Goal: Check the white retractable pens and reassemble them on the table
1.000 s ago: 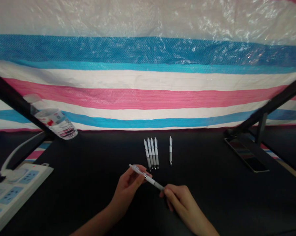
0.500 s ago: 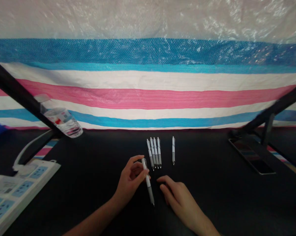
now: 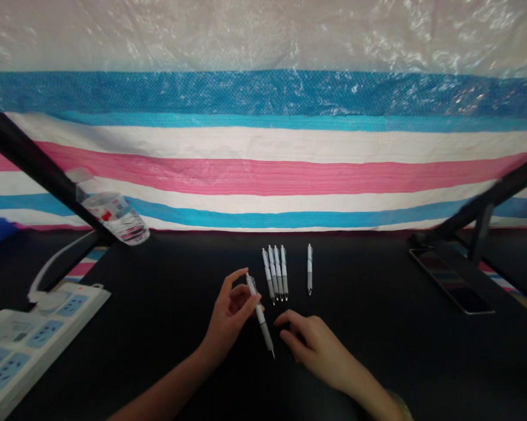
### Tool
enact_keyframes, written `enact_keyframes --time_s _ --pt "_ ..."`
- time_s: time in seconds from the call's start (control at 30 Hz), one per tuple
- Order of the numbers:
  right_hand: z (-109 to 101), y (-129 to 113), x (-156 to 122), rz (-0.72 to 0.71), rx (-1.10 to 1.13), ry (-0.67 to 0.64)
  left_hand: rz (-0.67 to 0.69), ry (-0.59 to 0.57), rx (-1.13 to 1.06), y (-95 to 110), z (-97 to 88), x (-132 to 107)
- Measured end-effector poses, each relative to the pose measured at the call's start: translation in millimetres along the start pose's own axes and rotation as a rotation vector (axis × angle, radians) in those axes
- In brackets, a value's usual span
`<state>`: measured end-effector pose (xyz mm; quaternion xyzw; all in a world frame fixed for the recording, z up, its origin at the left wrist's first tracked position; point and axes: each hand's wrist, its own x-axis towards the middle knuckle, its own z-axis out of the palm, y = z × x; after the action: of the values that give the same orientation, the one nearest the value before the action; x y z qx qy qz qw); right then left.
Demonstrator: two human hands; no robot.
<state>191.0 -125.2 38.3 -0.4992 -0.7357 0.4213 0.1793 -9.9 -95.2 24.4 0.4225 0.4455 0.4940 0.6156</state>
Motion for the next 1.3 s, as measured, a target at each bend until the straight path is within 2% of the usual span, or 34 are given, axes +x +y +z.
enact_keyframes --time_s 0.5,0.6,0.77,0.87,1.0,1.17,1.3 --pt "2.3 4.8 -1.7 0.007 0.045 0.004 -0.023 0.014 0.061 2.2 -0.2 0.3" --pt "1.9 5.4 -2.6 -0.001 0.052 0.003 -0.009 0.023 0.155 5.0 -3.5 13.5" --pt "0.6 4.2 -4.2 -0.010 0.064 0.012 0.072 -0.026 0.299 6.3 -9.4 59.9" --pt "0.4 4.3 -5.0 -0.004 0.089 0.011 0.129 0.005 0.336 1.8 -11.4 82.0" --pt "-0.3 3.5 -6.9 -0.006 0.131 0.015 0.126 0.038 0.417 -3.2 -13.4 79.0" --pt "-4.7 1.4 -6.2 -0.050 0.034 0.131 0.051 -0.030 0.348 -4.0 -11.4 51.9" --pt "-10.0 11.3 -2.3 -0.060 -0.191 0.388 0.039 -0.051 0.316 -4.3 -6.2 48.8"
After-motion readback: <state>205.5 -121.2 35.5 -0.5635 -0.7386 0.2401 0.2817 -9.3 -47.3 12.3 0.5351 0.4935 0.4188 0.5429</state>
